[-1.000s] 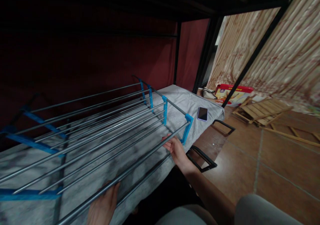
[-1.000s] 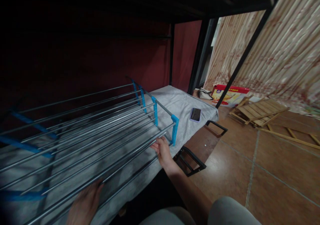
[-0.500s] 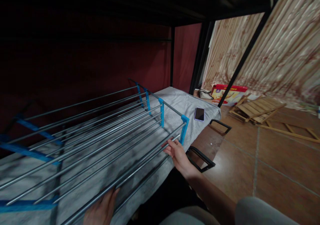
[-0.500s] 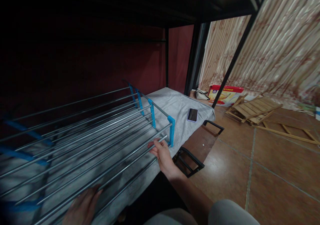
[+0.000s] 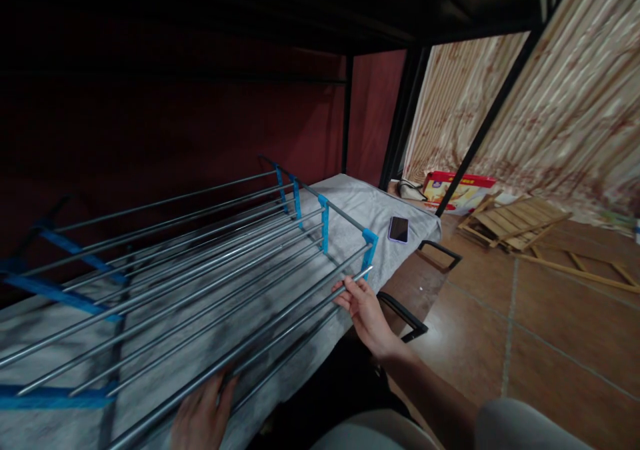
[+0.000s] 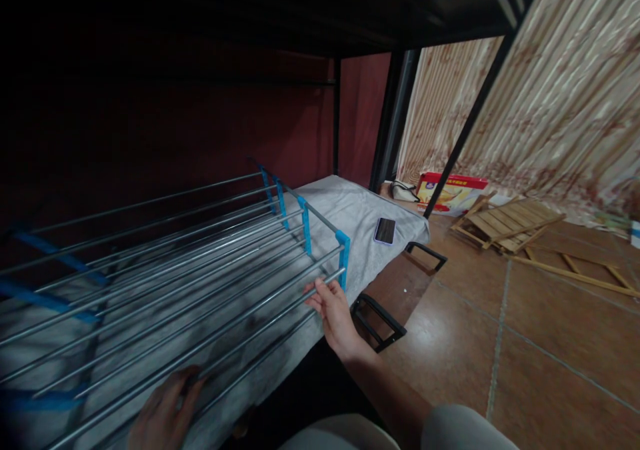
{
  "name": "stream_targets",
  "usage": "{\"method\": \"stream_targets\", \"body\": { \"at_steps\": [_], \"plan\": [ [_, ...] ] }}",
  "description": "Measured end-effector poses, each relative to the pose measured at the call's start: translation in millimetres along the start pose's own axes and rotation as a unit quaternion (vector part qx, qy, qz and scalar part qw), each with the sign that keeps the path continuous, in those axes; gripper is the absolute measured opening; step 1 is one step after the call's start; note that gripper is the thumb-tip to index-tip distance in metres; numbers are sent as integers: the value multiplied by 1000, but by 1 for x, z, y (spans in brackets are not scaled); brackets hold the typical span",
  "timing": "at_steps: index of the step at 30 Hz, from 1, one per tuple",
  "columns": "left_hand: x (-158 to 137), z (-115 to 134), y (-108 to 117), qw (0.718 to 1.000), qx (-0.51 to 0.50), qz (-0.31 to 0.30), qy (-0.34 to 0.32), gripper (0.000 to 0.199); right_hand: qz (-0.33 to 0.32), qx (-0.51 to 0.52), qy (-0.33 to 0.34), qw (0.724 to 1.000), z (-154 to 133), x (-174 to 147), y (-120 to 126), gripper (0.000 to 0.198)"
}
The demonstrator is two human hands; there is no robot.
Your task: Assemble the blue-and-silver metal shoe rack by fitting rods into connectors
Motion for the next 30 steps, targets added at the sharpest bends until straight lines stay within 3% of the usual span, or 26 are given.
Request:
{"method": "stream_targets", "body": {
  "at_steps": [5,8,15,18,22,30],
  "plan": [
    [11,14,11,996,41,30,-75,36,26,14,3,1000,-13,-2,18,33],
    [25,25,20,996,10,38,-84,35,-1,22,-36,999,-10,-7,20,31],
    [50,69,16,996,-89,4,-20,29,-107,35,-214,970,51,-41,-6,26],
    [53,88,13,993,-101,-54,7,25,-120,34,-268,955,70,-56,-10,24],
    [47,90,16,981,-102,-146,73,26,-71,-6,-287,955,70,-54,11,24],
    [20,80,32,972,-78,-176,134,22,-5,-95,-295,951,65,-27,59,19]
  ]
}}
Point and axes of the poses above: each hand's wrist, its own x-axis towards the middle knuckle, its own y-axis out of the back of the hand, z = x × y, the point moved 5 cm from there along x, towards the middle knuckle, and after that the axes turned 1 degree about x, right-handed, at the moved point
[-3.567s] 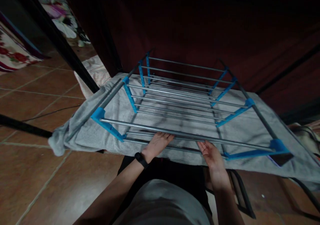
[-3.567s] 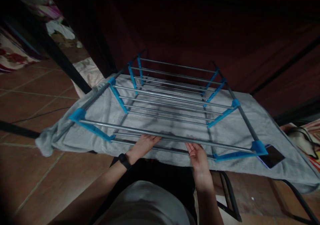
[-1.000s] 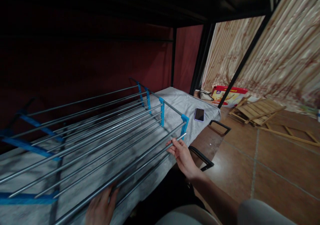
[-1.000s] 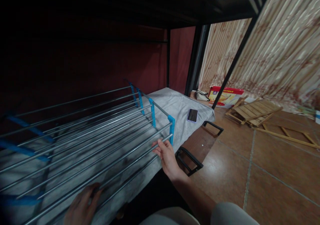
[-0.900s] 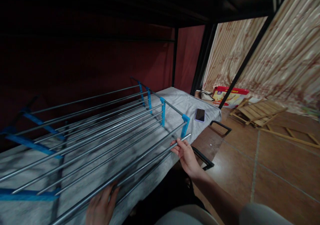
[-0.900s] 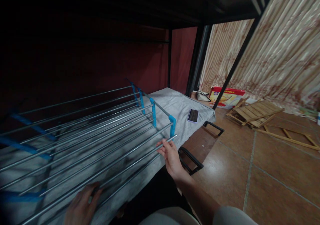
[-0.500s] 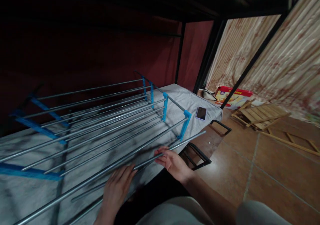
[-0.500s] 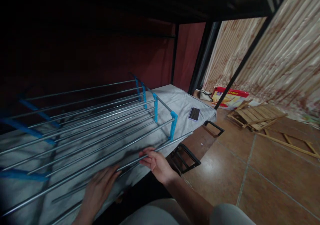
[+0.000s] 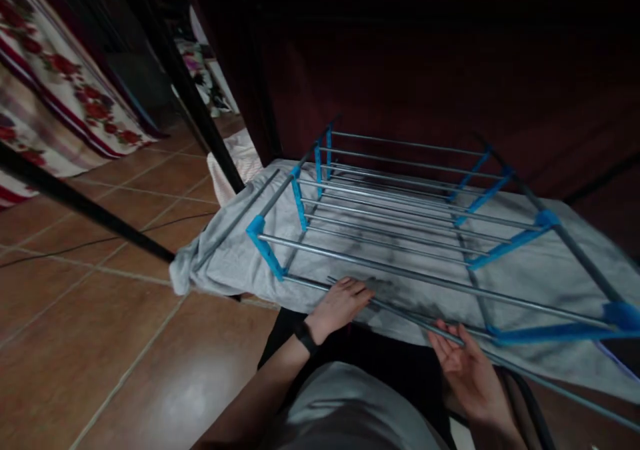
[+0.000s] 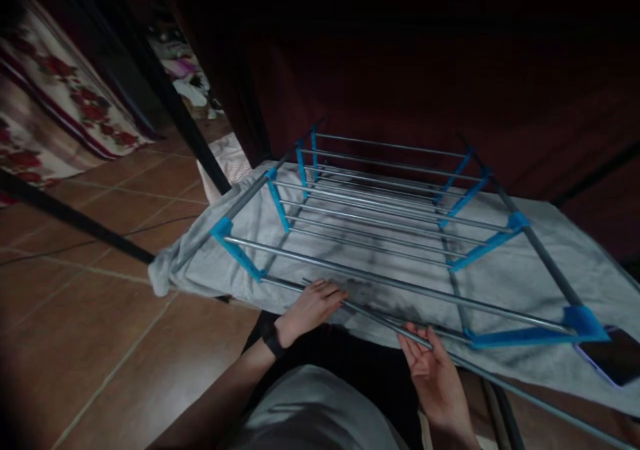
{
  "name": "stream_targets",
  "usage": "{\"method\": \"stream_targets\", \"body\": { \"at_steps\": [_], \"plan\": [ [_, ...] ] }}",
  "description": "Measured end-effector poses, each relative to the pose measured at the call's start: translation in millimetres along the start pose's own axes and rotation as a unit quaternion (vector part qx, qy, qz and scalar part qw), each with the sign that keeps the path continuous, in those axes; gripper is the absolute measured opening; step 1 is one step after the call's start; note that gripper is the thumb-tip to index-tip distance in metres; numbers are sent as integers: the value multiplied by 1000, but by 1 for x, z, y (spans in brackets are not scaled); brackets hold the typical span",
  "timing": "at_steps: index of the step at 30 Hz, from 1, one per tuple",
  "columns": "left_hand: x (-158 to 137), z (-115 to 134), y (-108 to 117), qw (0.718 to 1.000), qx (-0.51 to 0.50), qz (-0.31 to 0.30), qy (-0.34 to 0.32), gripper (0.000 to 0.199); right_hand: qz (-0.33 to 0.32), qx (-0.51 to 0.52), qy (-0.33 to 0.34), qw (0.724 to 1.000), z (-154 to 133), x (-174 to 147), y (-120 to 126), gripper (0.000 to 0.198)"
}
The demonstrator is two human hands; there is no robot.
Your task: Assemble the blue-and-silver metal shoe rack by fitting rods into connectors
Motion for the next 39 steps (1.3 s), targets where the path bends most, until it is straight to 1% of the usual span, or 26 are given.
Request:
{"method": "stream_targets", "body": {
  "at_steps": [3,7,10,13,16,18,20,22,23,25,26,27,29,31,33,35,36,37,39],
  "plan": [
    [-11,-2,3,1000,10,7,10,24,-13,-9,-19,1000,8,-4,-3,17],
    [-27,-10,12,999,26,31,28,25,-28,-2,-46,999,23,-11,-17,20],
    [-39,-18,22,996,23,68,51,29,-38,0,-70,997,39,-16,-26,24],
    [-53,-20,31,989,25,120,87,36,-49,0,-80,996,54,-19,-33,25],
    [-76,-8,34,976,50,176,115,47,-49,9,-93,994,64,-21,-38,25],
    [-93,9,33,970,68,213,95,48,-52,14,-95,994,67,-25,-45,26],
    [-109,27,30,966,75,242,56,44,-65,20,-90,994,67,-30,-57,29],
    [-116,35,24,970,48,234,39,38,-78,28,-95,992,68,-38,-70,34],
    [-116,35,19,975,16,217,48,34,-84,30,-105,991,69,-43,-77,36],
    [-112,24,10,976,-73,178,107,28,-96,21,-136,986,74,-52,-88,37],
    [-108,17,7,966,-129,170,148,27,-104,14,-152,983,78,-57,-93,36],
    [-104,10,4,947,-192,173,189,27,-114,9,-167,979,81,-61,-97,35],
    [-95,1,0,895,-322,192,243,30,-131,8,-192,972,89,-67,-103,34],
    [-82,3,-4,845,-431,193,250,38,-139,24,-207,968,94,-72,-108,32],
    [-69,10,-6,813,-505,171,234,44,-139,53,-208,967,94,-74,-114,30],
    [-55,19,-9,793,-553,141,213,50,-143,93,-195,966,88,-76,-122,26],
    [-47,24,-10,788,-569,126,200,53,-148,112,-188,964,84,-78,-126,25],
    [-40,28,-11,787,-577,116,186,56,-157,127,-184,962,79,-80,-131,24],
    [-26,35,-12,798,-576,101,149,54,-176,149,-186,955,71,-86,-140,24]
  ]
}}
Point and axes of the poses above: each hand's wrist, its own x-axis towards the middle knuckle, its own y-axis out of the back of the hand, z = x × y, the point moved 5 cm from there along x, towards the middle knuckle, and after that the axes turned 1 degree about x, right-handed, at the moved point
